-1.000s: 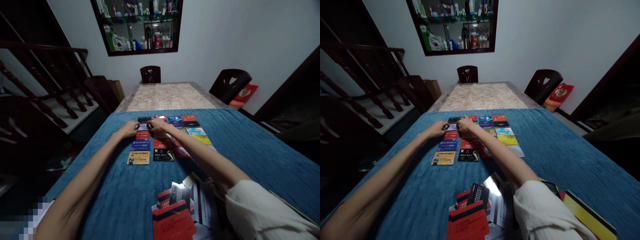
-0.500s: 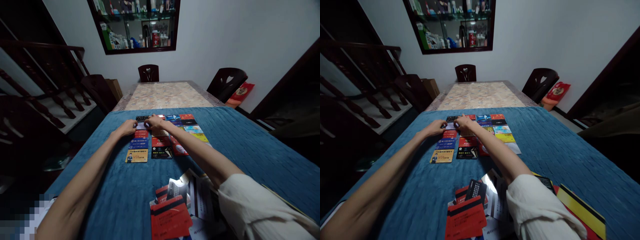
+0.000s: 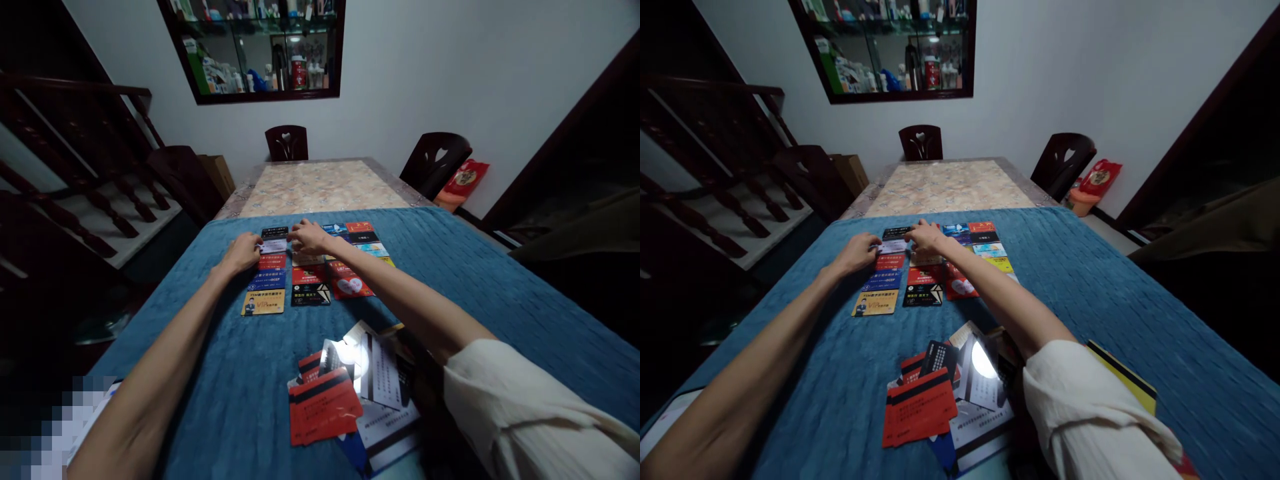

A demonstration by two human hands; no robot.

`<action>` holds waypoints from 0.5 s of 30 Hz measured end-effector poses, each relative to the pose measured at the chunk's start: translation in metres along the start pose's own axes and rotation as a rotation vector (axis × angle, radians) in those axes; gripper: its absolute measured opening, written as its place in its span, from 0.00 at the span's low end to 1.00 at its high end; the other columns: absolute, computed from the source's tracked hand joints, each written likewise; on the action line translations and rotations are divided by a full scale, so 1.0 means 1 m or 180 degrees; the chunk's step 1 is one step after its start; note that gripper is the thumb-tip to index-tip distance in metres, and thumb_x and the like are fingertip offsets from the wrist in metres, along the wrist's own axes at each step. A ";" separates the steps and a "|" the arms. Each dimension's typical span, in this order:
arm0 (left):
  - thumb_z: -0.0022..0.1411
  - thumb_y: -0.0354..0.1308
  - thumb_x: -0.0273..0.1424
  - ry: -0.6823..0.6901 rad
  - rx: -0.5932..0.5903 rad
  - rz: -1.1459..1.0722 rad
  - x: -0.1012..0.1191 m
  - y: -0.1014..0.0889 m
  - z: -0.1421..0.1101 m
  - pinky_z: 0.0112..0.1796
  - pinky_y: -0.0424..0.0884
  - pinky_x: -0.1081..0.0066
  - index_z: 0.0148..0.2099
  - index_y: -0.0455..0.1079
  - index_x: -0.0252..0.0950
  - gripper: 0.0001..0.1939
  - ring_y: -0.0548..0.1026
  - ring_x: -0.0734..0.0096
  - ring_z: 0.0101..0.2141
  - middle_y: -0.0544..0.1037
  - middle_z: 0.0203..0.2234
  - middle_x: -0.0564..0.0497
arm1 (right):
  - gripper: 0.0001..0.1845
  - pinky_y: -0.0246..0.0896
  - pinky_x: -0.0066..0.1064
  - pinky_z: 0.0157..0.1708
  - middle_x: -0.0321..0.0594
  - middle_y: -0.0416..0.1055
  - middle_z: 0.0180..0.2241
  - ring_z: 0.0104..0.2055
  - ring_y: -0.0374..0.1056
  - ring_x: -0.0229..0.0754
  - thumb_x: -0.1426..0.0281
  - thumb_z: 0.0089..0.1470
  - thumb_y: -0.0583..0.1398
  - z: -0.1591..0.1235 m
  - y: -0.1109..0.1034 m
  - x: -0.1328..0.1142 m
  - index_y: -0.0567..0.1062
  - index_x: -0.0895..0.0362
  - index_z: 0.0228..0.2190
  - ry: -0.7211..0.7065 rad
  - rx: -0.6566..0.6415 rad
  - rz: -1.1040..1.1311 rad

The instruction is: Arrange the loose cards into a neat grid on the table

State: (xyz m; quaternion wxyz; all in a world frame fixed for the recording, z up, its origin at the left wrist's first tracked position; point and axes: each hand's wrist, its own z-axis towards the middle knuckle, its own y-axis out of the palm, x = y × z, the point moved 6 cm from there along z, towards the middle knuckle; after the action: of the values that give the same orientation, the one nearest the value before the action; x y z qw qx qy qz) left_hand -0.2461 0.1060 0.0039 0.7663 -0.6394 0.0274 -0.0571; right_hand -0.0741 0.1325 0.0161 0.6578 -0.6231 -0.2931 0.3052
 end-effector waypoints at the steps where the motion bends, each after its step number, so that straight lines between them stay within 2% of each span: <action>1: 0.60 0.48 0.27 0.0020 0.0052 -0.0017 0.004 -0.002 -0.002 0.47 0.71 0.63 0.47 0.77 0.31 0.19 0.75 0.55 0.44 0.79 0.42 0.40 | 0.21 0.56 0.42 0.47 0.49 0.69 0.55 0.56 0.57 0.56 0.68 0.59 0.60 -0.006 -0.001 0.001 0.74 0.52 0.54 -0.0009 0.0027 -0.0001; 11: 0.60 0.48 0.29 0.0439 0.0283 -0.0174 0.065 -0.024 -0.036 0.41 0.70 0.63 0.35 0.78 0.33 0.16 0.74 0.57 0.38 0.80 0.34 0.41 | 0.13 0.49 0.38 0.43 0.47 0.72 0.49 0.53 0.57 0.54 0.71 0.60 0.58 -0.081 -0.008 0.014 0.79 0.55 0.45 0.0005 0.0306 -0.0077; 15: 0.61 0.48 0.28 0.0637 0.0293 -0.0274 0.093 -0.027 -0.051 0.42 0.69 0.62 0.36 0.78 0.34 0.15 0.73 0.57 0.39 0.80 0.34 0.42 | 0.10 0.48 0.38 0.42 0.48 0.74 0.45 0.51 0.57 0.53 0.68 0.61 0.59 -0.118 -0.007 0.015 0.79 0.56 0.41 0.0021 0.0352 -0.0120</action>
State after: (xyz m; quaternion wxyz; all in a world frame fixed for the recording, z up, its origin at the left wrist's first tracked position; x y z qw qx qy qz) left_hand -0.1610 0.0399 0.0242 0.7851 -0.5952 0.0737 -0.1546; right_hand 0.0264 0.0681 0.0167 0.6978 -0.5812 -0.2852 0.3064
